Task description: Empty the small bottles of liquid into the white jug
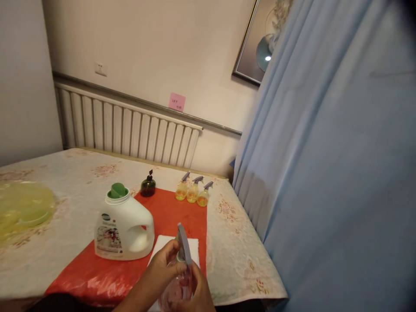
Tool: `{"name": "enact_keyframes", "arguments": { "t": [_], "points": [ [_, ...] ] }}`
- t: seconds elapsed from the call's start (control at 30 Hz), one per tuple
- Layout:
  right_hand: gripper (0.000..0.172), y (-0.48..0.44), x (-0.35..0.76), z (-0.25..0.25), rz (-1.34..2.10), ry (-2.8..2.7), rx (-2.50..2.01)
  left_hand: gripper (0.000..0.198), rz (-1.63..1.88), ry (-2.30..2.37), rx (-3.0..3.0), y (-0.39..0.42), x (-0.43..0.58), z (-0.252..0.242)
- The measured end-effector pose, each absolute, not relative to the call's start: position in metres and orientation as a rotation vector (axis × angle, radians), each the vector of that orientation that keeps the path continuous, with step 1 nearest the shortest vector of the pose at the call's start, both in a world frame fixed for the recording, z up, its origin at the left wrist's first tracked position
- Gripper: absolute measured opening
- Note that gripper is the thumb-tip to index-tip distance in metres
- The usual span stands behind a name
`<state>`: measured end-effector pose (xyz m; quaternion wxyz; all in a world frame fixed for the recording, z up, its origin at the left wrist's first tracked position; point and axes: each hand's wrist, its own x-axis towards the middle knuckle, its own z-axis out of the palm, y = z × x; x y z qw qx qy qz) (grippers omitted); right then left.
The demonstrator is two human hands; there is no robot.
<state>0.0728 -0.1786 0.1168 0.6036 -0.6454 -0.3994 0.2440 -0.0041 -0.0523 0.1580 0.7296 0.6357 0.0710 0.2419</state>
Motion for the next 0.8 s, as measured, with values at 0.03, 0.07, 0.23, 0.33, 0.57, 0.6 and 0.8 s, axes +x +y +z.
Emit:
{"name": "enact_keyframes", "arguments": {
  "t": [0.03, 0.07, 0.23, 0.33, 0.57, 0.6, 0.8],
  "points": [
    [0.071, -0.178, 0.072, 0.118, 0.569, -0.930, -1.477, 0.026, 0.585, 0.188, 1.408, -0.054, -0.002, 0.155],
    [0.071, -0.177, 0.070, 0.118, 0.570, -0.932, -1.458, 0.028, 0.623, 0.212, 1.421, -0.055, 0.000, 0.152],
    [0.075, -0.173, 0.068, 0.109, 0.536, -0.868, -1.453, 0.033, 0.532, 0.127, 1.423, -0.053, -0.011, 0.156],
    [0.079, -0.174, 0.070, 0.104, 0.501, -0.857, -1.482, 0.031, 0.397, 0.077, 1.471, -0.046, -0.022, 0.165],
    [0.081, -0.175, 0.070, 0.103, 0.551, -0.891, -1.431, 0.026, 0.502, 0.095, 1.390, -0.046, -0.016, 0.158],
    [0.080, -0.174, 0.069, 0.104, 0.570, -0.908, -1.400, 0.026, 0.538, 0.125, 1.389, -0.047, -0.014, 0.156],
    [0.081, -0.176, 0.070, 0.110, 0.563, -0.946, -1.419, 0.033, 0.513, 0.110, 1.422, -0.046, -0.017, 0.156]
  ]
}}
